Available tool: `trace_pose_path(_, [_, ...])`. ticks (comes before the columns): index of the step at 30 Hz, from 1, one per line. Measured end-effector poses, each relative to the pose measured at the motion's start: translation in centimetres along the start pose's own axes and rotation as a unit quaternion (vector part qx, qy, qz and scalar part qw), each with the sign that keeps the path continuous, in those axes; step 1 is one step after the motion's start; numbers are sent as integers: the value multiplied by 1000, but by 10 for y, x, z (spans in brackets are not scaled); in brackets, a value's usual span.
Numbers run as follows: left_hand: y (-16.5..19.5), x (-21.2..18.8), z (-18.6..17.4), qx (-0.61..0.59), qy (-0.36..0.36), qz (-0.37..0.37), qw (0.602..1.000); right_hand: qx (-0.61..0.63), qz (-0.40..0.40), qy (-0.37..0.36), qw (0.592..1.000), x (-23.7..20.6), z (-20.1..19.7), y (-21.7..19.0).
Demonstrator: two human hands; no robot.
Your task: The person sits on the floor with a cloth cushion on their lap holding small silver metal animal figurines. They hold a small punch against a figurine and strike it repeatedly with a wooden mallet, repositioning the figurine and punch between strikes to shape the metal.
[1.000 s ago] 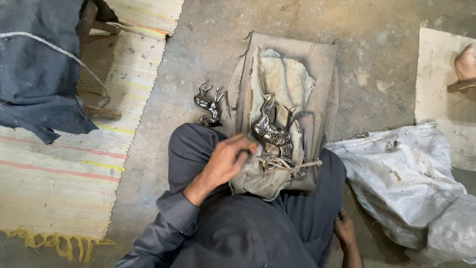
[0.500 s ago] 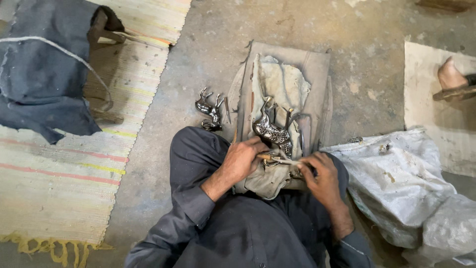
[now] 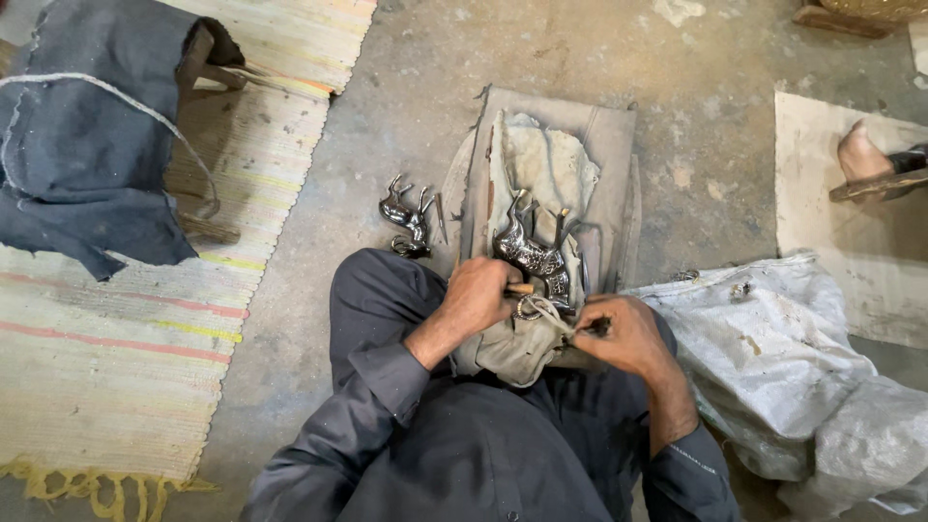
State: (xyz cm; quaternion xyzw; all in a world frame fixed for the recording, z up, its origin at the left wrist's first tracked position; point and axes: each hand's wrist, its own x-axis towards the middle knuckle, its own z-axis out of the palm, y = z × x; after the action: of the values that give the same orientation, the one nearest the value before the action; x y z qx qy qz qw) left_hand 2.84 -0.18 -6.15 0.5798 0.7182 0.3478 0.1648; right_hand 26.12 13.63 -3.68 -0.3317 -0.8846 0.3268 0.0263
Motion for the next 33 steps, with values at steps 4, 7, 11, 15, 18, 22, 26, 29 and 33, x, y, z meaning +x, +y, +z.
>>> trace_pose_path(4, [1,0,0,-61,17,-43,997,56,17,132,989,6,4,-4])
trace_pose_path(7, [1,-3,1,-133,67,-50,988,99,-66,138,983,10,9,-6])
trace_pose_path(11, [-2,-6,0,-149,58,-112,981,36,-59,40,997,9,10,-8])
trace_pose_path(15, [2,-1,5,-89,90,-62,990,79,-4,115,990,12,8,-11])
trace_pose_path(18, [0,0,8,-118,100,-58,986,94,-9,137,986,17,11,-13])
trace_pose_path(22, [-11,-6,6,-253,50,-70,964,199,-33,134,970,18,17,-11])
trace_pose_path(26, [-11,-7,5,-278,47,-100,954,251,10,103,963,18,23,-10])
trace_pose_path(29, [-3,-7,3,-225,97,-65,967,212,-7,151,965,20,24,-23])
trace_pose_path(33, [5,-4,-4,-233,135,-93,959,137,-162,198,957,24,8,-58])
